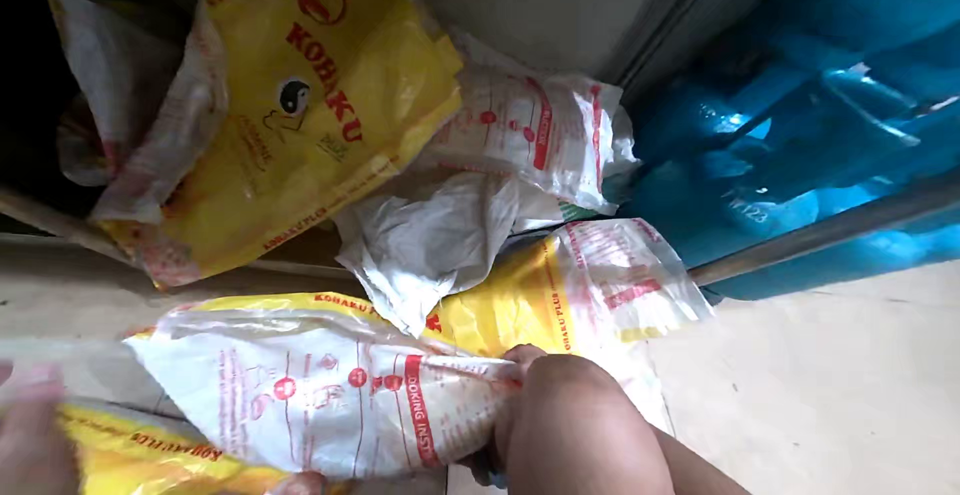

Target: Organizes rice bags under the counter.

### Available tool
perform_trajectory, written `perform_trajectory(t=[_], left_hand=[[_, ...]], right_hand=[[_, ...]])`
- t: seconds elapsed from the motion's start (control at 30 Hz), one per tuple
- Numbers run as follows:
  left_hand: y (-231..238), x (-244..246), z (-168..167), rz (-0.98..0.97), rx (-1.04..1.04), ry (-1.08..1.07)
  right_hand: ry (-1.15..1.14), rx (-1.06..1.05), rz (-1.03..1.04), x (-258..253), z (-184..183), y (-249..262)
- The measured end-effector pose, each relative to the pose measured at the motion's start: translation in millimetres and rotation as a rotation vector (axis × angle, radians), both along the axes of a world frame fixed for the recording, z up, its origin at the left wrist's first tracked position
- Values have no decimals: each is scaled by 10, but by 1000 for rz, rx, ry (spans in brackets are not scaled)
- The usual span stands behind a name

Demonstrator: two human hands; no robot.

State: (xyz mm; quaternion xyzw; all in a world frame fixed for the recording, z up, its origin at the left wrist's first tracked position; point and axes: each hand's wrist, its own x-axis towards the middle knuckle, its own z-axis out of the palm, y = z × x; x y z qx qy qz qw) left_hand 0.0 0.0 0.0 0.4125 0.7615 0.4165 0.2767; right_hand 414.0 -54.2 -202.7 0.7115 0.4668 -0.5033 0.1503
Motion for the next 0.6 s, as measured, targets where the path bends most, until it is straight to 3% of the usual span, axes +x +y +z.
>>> perform_trajectory(t=[0.03, 0.1, 0.17, 0.23, 0.33, 0.4, 0.43, 0.53, 0.6], left_hand=[[64, -223, -163, -394, 121, 171], [342, -15, -457, -855, 129, 436], [537, 572, -748, -1138, -139, 642], [736, 911, -1140, -1279, -409, 804], [857, 958, -1633, -1203, -420, 897], [836, 954, -1764, -1088, -307, 925], [815, 959, -1784, -1055, -268, 928], [684, 940, -1760, -970, -168, 917], [622, 871, -1668, -885, -52, 863]], right_hand=[[2, -9, -5, -47, 52, 12], [70, 45, 12, -118, 229, 21], [166, 307, 48, 40, 60, -58], [205, 554, -3, 244, 234, 27], [-189, 872, -186, 905, 798, 229], [-482, 874, -408, 1530, 953, 308], [-518, 802, -527, 1831, 908, 326], [-278, 626, -775, 2139, 468, 287], [-13, 605, -725, 1920, 244, 223]])
